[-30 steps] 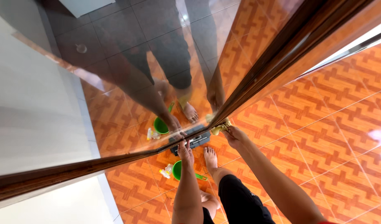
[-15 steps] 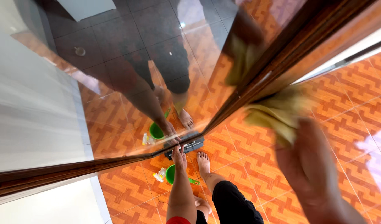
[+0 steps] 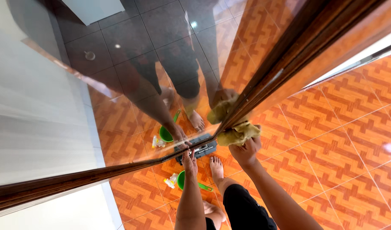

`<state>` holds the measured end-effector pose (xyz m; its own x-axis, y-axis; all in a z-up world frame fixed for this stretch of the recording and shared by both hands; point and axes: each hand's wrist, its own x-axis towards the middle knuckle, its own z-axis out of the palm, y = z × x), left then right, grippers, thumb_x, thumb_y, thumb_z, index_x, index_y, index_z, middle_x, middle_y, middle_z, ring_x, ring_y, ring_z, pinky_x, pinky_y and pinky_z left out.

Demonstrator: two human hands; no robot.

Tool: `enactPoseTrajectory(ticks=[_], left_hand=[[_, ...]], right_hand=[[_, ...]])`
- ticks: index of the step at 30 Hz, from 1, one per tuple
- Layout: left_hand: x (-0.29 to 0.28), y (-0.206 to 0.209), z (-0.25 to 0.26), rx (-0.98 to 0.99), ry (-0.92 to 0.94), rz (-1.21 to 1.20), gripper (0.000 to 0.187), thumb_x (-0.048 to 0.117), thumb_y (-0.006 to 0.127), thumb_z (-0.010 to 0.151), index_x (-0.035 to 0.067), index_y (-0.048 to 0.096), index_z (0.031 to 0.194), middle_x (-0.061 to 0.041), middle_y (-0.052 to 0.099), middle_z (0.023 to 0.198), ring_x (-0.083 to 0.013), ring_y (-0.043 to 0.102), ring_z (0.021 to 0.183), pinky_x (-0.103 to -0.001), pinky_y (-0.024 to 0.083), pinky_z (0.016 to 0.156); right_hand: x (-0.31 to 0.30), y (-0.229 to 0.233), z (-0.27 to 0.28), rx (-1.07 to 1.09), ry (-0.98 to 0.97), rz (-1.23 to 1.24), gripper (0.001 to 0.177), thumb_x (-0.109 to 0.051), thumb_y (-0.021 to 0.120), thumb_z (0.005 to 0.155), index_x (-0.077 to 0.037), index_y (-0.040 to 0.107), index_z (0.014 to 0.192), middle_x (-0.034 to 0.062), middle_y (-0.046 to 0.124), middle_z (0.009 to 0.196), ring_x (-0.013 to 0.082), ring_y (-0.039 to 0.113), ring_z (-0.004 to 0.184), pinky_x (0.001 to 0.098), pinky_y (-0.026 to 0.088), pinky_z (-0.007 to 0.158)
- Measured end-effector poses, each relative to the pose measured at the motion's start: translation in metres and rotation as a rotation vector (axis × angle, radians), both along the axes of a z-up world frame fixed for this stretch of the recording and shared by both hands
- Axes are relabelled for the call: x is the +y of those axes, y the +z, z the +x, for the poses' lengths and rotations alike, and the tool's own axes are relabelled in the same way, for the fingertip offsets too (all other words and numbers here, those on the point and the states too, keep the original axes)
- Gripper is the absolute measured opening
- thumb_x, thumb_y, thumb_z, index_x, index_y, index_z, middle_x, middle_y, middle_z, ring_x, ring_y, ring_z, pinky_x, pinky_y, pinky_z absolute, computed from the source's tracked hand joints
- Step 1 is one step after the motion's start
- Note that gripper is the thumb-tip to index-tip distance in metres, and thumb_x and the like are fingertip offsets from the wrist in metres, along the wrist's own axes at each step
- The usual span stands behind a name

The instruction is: The person sprays cleaning liquid on a glass door and wipes the surface with a yellow cloth. They then move to a balcony area to shake out the cloth before returning to wipe the bottom edges of the door and the frame.

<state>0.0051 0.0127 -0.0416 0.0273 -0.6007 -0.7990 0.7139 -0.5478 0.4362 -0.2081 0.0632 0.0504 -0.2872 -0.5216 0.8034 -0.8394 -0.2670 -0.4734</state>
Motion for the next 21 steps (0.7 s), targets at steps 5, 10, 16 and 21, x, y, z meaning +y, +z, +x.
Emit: enactPoseTrajectory(ticks=[5, 10, 16, 21], left_hand=[[-0.005, 0.002, 0.001, -0.009, -0.024, 0.016, 0.058, 0.038, 0.09, 0.1, 0.027, 0.071, 0.153, 0.005, 0.079, 0.155, -0.0204, 0.072, 0.15, -0.056, 0.027, 0.136], [-0.009, -0.013, -0.003, -0.006, 0.017, 0.008, 0.059, 0.038, 0.09, 0.103, 0.025, 0.072, 0.157, 0.005, 0.078, 0.156, -0.0212, 0.07, 0.153, -0.055, 0.029, 0.141], [-0.015, -0.028, -0.001, 0.002, -0.02, -0.028, 0.061, 0.037, 0.082, 0.105, 0.027, 0.068, 0.164, 0.004, 0.079, 0.158, -0.023, 0.072, 0.154, -0.054, 0.027, 0.139], [-0.008, -0.008, -0.003, -0.01, -0.012, -0.016, 0.063, 0.035, 0.084, 0.105, 0.023, 0.067, 0.165, 0.003, 0.078, 0.158, -0.0237, 0.073, 0.152, -0.058, 0.028, 0.141]], right_hand=[[0.015, -0.07, 0.011, -0.122, -0.058, 0.205, 0.037, 0.006, 0.082, 0.091, -0.001, 0.081, 0.127, 0.0192, 0.078, 0.124, 0.0444, 0.074, 0.11, 0.0559, 0.06, 0.096], [0.02, -0.14, 0.024, -0.239, -0.066, 0.325, 0.035, 0.01, 0.07, 0.097, 0.0, 0.074, 0.13, 0.0222, 0.074, 0.122, 0.0478, 0.072, 0.111, 0.0539, 0.062, 0.093], [-0.034, -0.148, 0.055, -1.059, -0.258, 0.711, 0.024, 0.004, 0.06, 0.098, 0.0, 0.07, 0.119, 0.0191, 0.074, 0.116, 0.0398, 0.075, 0.108, 0.0574, 0.068, 0.097], [-0.049, -0.119, 0.073, -2.121, -0.052, 0.48, 0.016, -0.017, 0.049, 0.111, -0.005, 0.057, 0.118, 0.0154, 0.073, 0.114, 0.0371, 0.075, 0.107, 0.0675, 0.072, 0.101]])
